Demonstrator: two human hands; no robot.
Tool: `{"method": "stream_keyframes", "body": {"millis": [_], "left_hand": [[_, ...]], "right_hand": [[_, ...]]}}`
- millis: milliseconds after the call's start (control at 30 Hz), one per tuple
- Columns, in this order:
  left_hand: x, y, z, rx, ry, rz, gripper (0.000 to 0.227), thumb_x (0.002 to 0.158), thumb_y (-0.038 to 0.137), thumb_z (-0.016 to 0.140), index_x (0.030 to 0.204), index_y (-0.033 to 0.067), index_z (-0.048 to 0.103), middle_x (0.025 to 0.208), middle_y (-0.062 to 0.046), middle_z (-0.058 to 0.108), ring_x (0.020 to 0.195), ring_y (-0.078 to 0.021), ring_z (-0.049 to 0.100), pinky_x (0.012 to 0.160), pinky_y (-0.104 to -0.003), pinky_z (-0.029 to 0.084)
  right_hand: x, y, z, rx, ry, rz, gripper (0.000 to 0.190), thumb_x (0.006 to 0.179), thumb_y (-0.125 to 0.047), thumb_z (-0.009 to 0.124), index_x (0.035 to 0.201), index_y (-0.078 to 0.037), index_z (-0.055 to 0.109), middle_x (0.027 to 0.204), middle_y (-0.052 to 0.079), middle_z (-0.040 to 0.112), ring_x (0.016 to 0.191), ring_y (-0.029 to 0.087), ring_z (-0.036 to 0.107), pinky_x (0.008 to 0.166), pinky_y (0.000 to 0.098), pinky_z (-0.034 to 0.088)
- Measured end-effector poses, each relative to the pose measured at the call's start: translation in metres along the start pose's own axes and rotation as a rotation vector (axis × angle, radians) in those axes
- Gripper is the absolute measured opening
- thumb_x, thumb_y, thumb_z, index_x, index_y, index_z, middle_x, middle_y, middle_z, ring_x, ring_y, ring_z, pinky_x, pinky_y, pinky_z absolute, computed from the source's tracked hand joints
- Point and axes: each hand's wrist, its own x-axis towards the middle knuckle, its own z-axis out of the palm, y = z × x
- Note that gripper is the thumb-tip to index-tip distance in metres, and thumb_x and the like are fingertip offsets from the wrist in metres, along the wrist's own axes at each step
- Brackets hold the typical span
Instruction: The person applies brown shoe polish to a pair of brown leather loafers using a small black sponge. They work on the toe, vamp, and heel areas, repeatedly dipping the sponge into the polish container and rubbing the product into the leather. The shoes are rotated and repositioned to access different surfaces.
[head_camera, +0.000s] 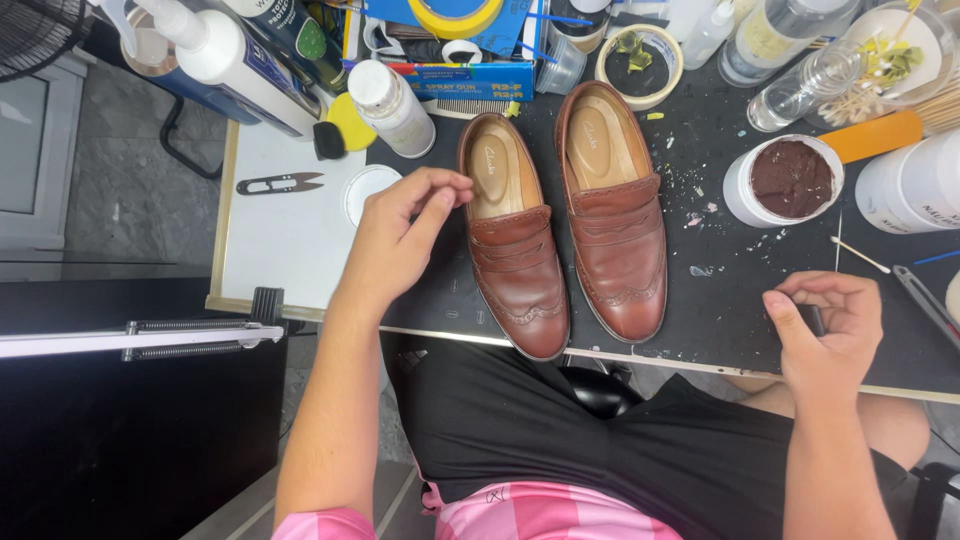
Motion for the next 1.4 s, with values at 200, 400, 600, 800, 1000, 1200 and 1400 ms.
{"method": "stream_keyframes", "body": {"millis": [200, 400, 600, 800, 1000, 1200, 1400], "left_hand": [[0.021, 0.003, 0.0, 0.067, -0.138, -0.088, 0.022, 0.103, 0.016, 0.058, 0.113, 0.0034, 0.072, 0.096, -0.004, 0.08, 0.097, -0.0118, 0.075, 0.089, -0.026, 0.055], [0.022, -0.004, 0.005, 0.003, -0.106, -0.113, 0.021, 0.102, 0.017, 0.061, 0.111, 0.0034, 0.073, 0.092, -0.005, 0.079, 0.089, -0.0118, 0.075, 0.083, -0.026, 0.059], [0.015, 0.001, 0.01, 0.107, -0.089, -0.071, 0.02, 0.102, 0.016, 0.061, 0.11, 0.0028, 0.074, 0.094, -0.005, 0.08, 0.09, -0.013, 0.077, 0.083, -0.027, 0.058], [-0.003, 0.008, 0.011, 0.157, -0.029, -0.005, 0.025, 0.1, 0.007, 0.056, 0.121, 0.0044, 0.068, 0.108, -0.005, 0.079, 0.104, -0.0148, 0.075, 0.09, -0.029, 0.056], [-0.025, -0.001, 0.014, 0.191, -0.069, 0.011, 0.043, 0.086, 0.007, 0.072, 0.128, 0.0057, 0.065, 0.116, -0.012, 0.068, 0.105, -0.0218, 0.065, 0.092, -0.032, 0.052], [-0.039, -0.007, 0.023, 0.007, -0.015, -0.016, 0.053, 0.077, -0.003, 0.063, 0.13, 0.0054, 0.065, 0.115, -0.011, 0.067, 0.105, -0.0236, 0.067, 0.098, -0.033, 0.055], [-0.057, 0.019, 0.031, 0.277, 0.003, -0.087, 0.042, 0.078, 0.002, 0.067, 0.12, 0.0042, 0.07, 0.101, -0.012, 0.072, 0.094, -0.025, 0.069, 0.078, -0.035, 0.055]], "right_hand": [[0.001, 0.004, 0.0, 0.062, 0.024, -0.018, 0.039, 0.095, 0.008, 0.082, 0.106, -0.004, 0.047, 0.116, 0.014, 0.064, 0.097, 0.01, 0.063, 0.079, 0.0225, 0.055], [0.001, 0.013, -0.005, -0.007, 0.01, -0.093, 0.036, 0.095, 0.01, 0.084, 0.106, 0.001, 0.051, 0.122, 0.014, 0.06, 0.11, 0.013, 0.062, 0.097, 0.0258, 0.056], [0.004, 0.0, 0.003, 0.089, 0.034, -0.031, 0.024, 0.096, 0.011, 0.076, 0.112, 0.005, 0.059, 0.128, 0.013, 0.061, 0.114, 0.015, 0.067, 0.098, 0.0259, 0.059], [0.01, -0.024, 0.005, -0.204, 0.129, -0.134, 0.017, 0.105, 0.007, 0.071, 0.121, 0.006, 0.065, 0.135, 0.01, 0.057, 0.104, 0.011, 0.065, 0.086, 0.0204, 0.055], [0.056, -0.049, -0.002, -0.559, 0.044, -0.377, 0.018, 0.108, 0.003, 0.079, 0.122, 0.003, 0.068, 0.122, 0.012, 0.062, 0.098, 0.017, 0.06, 0.085, 0.0237, 0.049], [0.095, -0.089, 0.015, -0.796, -0.031, -0.498, 0.027, 0.096, -0.002, 0.083, 0.118, 0.002, 0.07, 0.108, 0.016, 0.069, 0.096, 0.026, 0.066, 0.089, 0.0335, 0.054], [0.106, -0.095, 0.019, -0.813, -0.059, -0.385, 0.028, 0.096, -0.007, 0.085, 0.119, -0.001, 0.072, 0.099, 0.013, 0.069, 0.087, 0.023, 0.066, 0.083, 0.0326, 0.053]]}}
